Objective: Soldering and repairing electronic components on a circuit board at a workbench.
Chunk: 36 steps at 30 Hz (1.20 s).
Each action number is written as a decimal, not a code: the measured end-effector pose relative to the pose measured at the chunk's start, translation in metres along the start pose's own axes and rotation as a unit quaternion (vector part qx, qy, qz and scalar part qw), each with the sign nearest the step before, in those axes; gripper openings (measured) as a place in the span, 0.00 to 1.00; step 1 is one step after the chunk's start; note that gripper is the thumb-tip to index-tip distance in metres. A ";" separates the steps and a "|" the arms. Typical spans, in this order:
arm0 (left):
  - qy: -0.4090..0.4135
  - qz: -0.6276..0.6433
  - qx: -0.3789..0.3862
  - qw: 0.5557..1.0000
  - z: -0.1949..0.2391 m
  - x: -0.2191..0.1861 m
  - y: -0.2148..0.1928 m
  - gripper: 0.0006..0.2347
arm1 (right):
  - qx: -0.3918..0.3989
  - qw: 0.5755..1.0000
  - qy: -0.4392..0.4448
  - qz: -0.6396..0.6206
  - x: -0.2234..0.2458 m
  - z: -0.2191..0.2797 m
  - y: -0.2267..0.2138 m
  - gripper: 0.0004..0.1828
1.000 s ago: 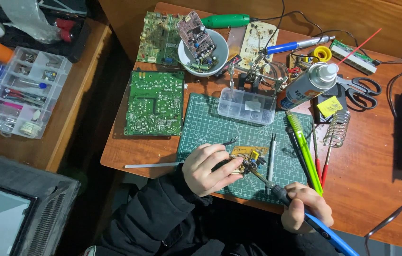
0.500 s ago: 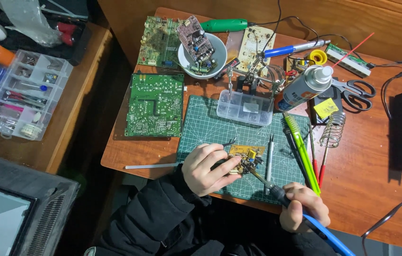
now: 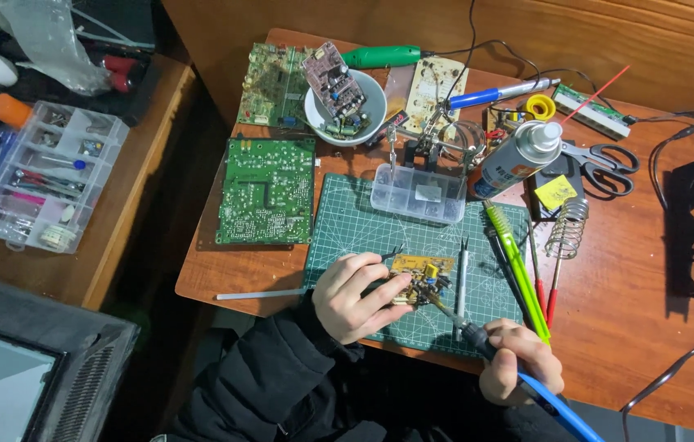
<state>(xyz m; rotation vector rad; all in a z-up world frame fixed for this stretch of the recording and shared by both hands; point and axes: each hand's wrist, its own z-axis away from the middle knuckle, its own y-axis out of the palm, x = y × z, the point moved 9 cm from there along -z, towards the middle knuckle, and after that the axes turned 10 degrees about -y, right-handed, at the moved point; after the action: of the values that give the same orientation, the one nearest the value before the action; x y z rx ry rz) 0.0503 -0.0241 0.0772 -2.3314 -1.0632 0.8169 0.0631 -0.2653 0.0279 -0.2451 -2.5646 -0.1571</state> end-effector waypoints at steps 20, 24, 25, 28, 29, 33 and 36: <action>-0.161 -0.075 0.036 0.984 0.007 0.034 0.022 0.18 | -0.011 0.994 0.077 0.071 -0.011 0.008 -0.006 0.11; -0.173 -0.098 0.062 0.978 0.005 0.036 0.024 0.18 | 0.040 0.988 0.108 0.100 -0.005 -0.008 0.009 0.14; -0.171 -0.097 0.063 0.978 0.005 0.036 0.024 0.18 | 0.038 0.988 0.107 0.101 -0.003 -0.011 0.011 0.14; -0.168 -0.095 0.066 0.979 0.004 0.034 0.024 0.17 | 0.058 0.987 0.106 0.103 -0.002 -0.017 0.016 0.14; -0.163 -0.090 0.069 0.980 0.003 0.034 0.023 0.17 | 0.084 0.985 0.114 0.098 -0.005 -0.016 0.020 0.13; -0.148 -0.088 0.072 0.982 -0.002 0.029 0.019 0.16 | 0.165 0.973 0.127 0.104 -0.004 -0.026 0.030 0.10; -0.148 -0.080 0.075 0.983 0.000 0.030 0.023 0.17 | 0.156 0.972 0.107 0.140 0.008 -0.041 0.022 0.13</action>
<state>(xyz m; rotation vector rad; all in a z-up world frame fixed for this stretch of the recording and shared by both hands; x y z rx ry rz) 0.0773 -0.0143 0.0534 -2.0129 -1.2442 1.1614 0.0823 -0.2492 0.0682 -0.4385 -2.2708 0.3066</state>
